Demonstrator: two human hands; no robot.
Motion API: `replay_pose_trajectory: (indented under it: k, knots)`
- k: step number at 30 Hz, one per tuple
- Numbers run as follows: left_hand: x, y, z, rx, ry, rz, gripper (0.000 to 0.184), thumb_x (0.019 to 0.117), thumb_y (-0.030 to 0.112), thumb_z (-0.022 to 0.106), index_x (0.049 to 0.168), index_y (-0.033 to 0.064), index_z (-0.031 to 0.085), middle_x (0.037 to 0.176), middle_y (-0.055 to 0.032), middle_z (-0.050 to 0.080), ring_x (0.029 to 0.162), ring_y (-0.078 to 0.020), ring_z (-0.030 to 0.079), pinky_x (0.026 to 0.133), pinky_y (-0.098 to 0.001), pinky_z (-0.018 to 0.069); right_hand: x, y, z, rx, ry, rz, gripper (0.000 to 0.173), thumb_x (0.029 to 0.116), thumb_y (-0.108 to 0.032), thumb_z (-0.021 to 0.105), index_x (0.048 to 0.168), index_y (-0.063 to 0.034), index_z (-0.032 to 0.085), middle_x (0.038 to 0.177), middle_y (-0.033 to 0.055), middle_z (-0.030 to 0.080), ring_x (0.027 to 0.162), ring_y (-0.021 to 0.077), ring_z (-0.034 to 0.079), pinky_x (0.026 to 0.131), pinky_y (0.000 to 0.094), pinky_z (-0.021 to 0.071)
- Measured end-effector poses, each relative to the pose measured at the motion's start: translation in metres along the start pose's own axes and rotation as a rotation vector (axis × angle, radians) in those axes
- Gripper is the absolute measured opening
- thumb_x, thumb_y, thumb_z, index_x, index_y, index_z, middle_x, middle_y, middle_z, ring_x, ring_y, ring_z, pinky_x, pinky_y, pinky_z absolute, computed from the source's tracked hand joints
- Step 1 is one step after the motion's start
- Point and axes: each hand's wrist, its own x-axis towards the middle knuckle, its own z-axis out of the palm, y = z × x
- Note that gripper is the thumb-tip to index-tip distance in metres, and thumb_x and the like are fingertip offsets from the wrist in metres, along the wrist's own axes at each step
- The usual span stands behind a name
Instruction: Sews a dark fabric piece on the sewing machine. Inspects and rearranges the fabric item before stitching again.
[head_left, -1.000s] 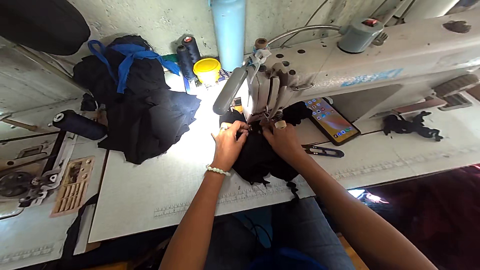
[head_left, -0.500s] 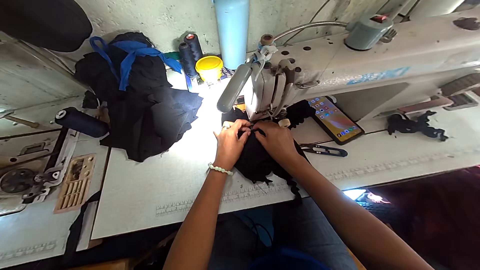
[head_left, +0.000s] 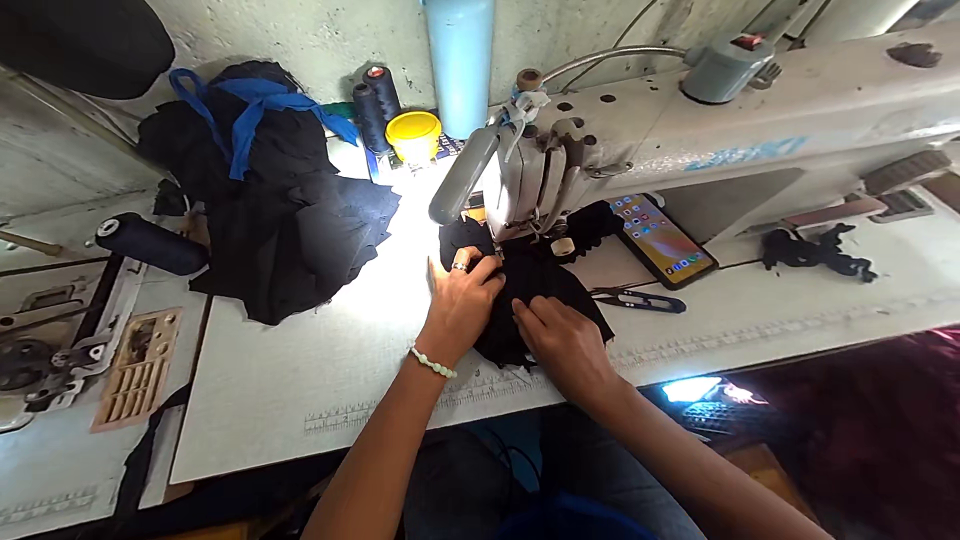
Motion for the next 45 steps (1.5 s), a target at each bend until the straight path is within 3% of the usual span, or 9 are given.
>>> replay_pose_trajectory:
  k: [4,9,12,18,23,26,30,34,45]
  knots:
    - [-0.002,0.007,-0.004,0.058,-0.040,0.009,0.017,0.0897,0.004,0.067,0.095,0.0144,0.080,0.107,0.0009,0.075,0.121,-0.0353,0.062,0.092,-0.0733,0.0390,0.002,0.002,-0.004,0.090,-0.041,0.037,0.019,0.0951,-0.011,0.062,0.094,0.0001,0.077,0.076,0.0133,0.066,0.072,0.0306,0.067,0.059,0.0377,0.0545]
    - [-0.010,0.014,-0.009,0.002,-0.067,-0.110,0.025,0.1005,0.028,0.058,0.112,0.0217,0.079,0.115,0.0023,0.075,0.124,-0.0375,0.061,0.096,-0.0778,0.0324,0.008,0.008,-0.005,0.151,-0.089,0.017,0.019,0.0938,-0.012,0.062,0.084,-0.0005,0.073,0.075,0.0136,0.066,0.075,0.0325,0.068,0.064,0.0415,0.0544]
    - [-0.013,0.016,-0.008,0.005,-0.074,-0.117,0.028,0.1015,0.030,0.056,0.115,0.0224,0.079,0.120,0.0027,0.075,0.124,-0.0380,0.061,0.098,-0.0794,0.0299,0.015,0.017,-0.010,0.281,-0.166,0.067,0.027,0.0976,-0.019,0.059,0.084,-0.0010,0.074,0.076,0.0139,0.068,0.078,0.0331,0.069,0.068,0.0454,0.0549]
    - [-0.014,0.017,-0.005,0.041,-0.053,-0.072,0.026,0.0978,0.025,0.061,0.115,0.0214,0.079,0.120,0.0012,0.074,0.125,-0.0383,0.061,0.098,-0.0806,0.0297,0.059,0.050,-0.002,0.386,-0.239,0.230,0.011,0.0947,-0.007,0.069,0.100,-0.0007,0.077,0.094,0.0188,0.073,0.092,0.0390,0.070,0.083,0.0573,0.0544]
    - [-0.015,0.015,-0.004,0.034,-0.066,-0.076,0.024,0.0979,0.023,0.060,0.113,0.0222,0.079,0.125,0.0025,0.073,0.130,-0.0387,0.058,0.098,-0.0811,0.0292,0.080,0.049,0.013,0.357,-0.471,0.388,0.017,0.0981,-0.016,0.068,0.100,-0.0008,0.074,0.097,0.0207,0.071,0.098,0.0391,0.068,0.088,0.0570,0.0507]
    - [-0.016,0.015,-0.003,0.039,-0.073,-0.076,0.025,0.0982,0.023,0.060,0.115,0.0229,0.079,0.127,0.0030,0.072,0.131,-0.0389,0.057,0.098,-0.0817,0.0291,0.081,0.051,0.018,0.366,-0.348,0.561,0.026,0.0984,-0.018,0.068,0.102,0.0075,0.072,0.107,0.0272,0.067,0.106,0.0447,0.065,0.092,0.0595,0.0508]
    - [-0.018,0.013,-0.002,0.052,-0.065,-0.074,0.026,0.0981,0.024,0.060,0.117,0.0258,0.078,0.127,0.0019,0.072,0.131,-0.0391,0.057,0.098,-0.0816,0.0288,0.063,0.048,0.019,0.349,-0.040,0.319,0.013,0.0916,-0.008,0.072,0.096,0.0040,0.075,0.098,0.0220,0.071,0.096,0.0411,0.069,0.082,0.0562,0.0565]
    - [-0.021,0.012,-0.004,0.039,-0.075,-0.072,0.025,0.0977,0.024,0.061,0.116,0.0263,0.078,0.128,0.0027,0.072,0.132,-0.0395,0.057,0.098,-0.0824,0.0281,0.030,0.042,0.024,0.266,-0.084,-0.045,0.026,0.1012,-0.016,0.056,0.111,-0.0069,0.078,0.119,0.0077,0.075,0.108,0.0294,0.069,0.088,0.0480,0.0551]
    - [-0.013,0.003,-0.007,-0.011,-0.132,-0.100,0.026,0.0976,0.027,0.061,0.118,0.0244,0.078,0.132,0.0015,0.070,0.134,-0.0428,0.054,0.093,-0.0817,0.0321,0.028,0.049,0.024,0.041,-0.067,-0.170,0.025,0.0976,-0.012,0.057,0.106,-0.0053,0.079,0.116,0.0080,0.076,0.107,0.0324,0.069,0.089,0.0523,0.0517]
